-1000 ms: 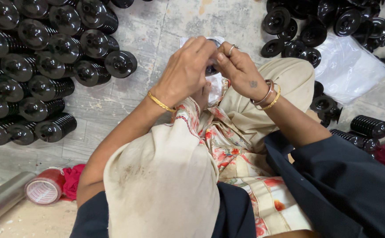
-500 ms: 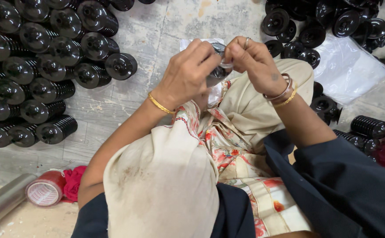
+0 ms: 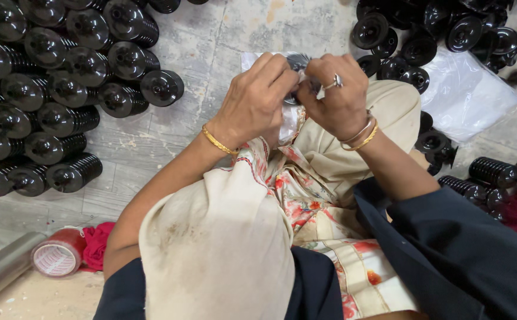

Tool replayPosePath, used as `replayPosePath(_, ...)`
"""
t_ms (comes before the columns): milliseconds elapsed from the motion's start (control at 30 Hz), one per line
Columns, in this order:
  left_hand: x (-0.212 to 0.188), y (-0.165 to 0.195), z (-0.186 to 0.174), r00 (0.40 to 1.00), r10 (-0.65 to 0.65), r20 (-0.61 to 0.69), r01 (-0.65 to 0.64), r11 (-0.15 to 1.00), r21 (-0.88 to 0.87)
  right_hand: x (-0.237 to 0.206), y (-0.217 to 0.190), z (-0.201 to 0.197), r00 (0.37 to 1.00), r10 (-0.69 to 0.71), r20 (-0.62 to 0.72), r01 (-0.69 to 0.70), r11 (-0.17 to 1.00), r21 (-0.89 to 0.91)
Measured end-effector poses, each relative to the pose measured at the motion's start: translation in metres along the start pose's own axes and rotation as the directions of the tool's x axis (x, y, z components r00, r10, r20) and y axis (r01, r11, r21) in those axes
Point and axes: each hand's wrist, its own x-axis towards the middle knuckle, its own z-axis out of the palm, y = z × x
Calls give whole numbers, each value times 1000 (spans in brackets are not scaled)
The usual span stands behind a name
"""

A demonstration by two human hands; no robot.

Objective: The person sits on the floor among piles of black plastic parts and wraps each part in a clear plastic bag, twisting the bag closed, and sets the wrapped part aside before reaching for the next one.

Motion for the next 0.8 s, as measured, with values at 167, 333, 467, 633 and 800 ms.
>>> replayPosePath(167,0,2,-1,999,22,-37,-22,1000,-5,-10,-9,4,931,353,92,-364,914,180)
replayPosePath(333,-4,2,-3,998,32,-57,-32,999,11,-9,1,-4,789,498,359,-570,376,730)
replayPosePath(467,-6,3,-1,999,7,-54,-6,1000,10,-7,9,-13,748,461,477,-615,213,759)
replayPosePath(633,-7,4,3,998,5,-70,-4,1000,5,-13,5,-8,832,450,323,-537,510,673)
replayPosePath(800,-6,4,6,998,-49,-41,48,998,-31,-19,-4,-3,946,313,83,-319,857,404)
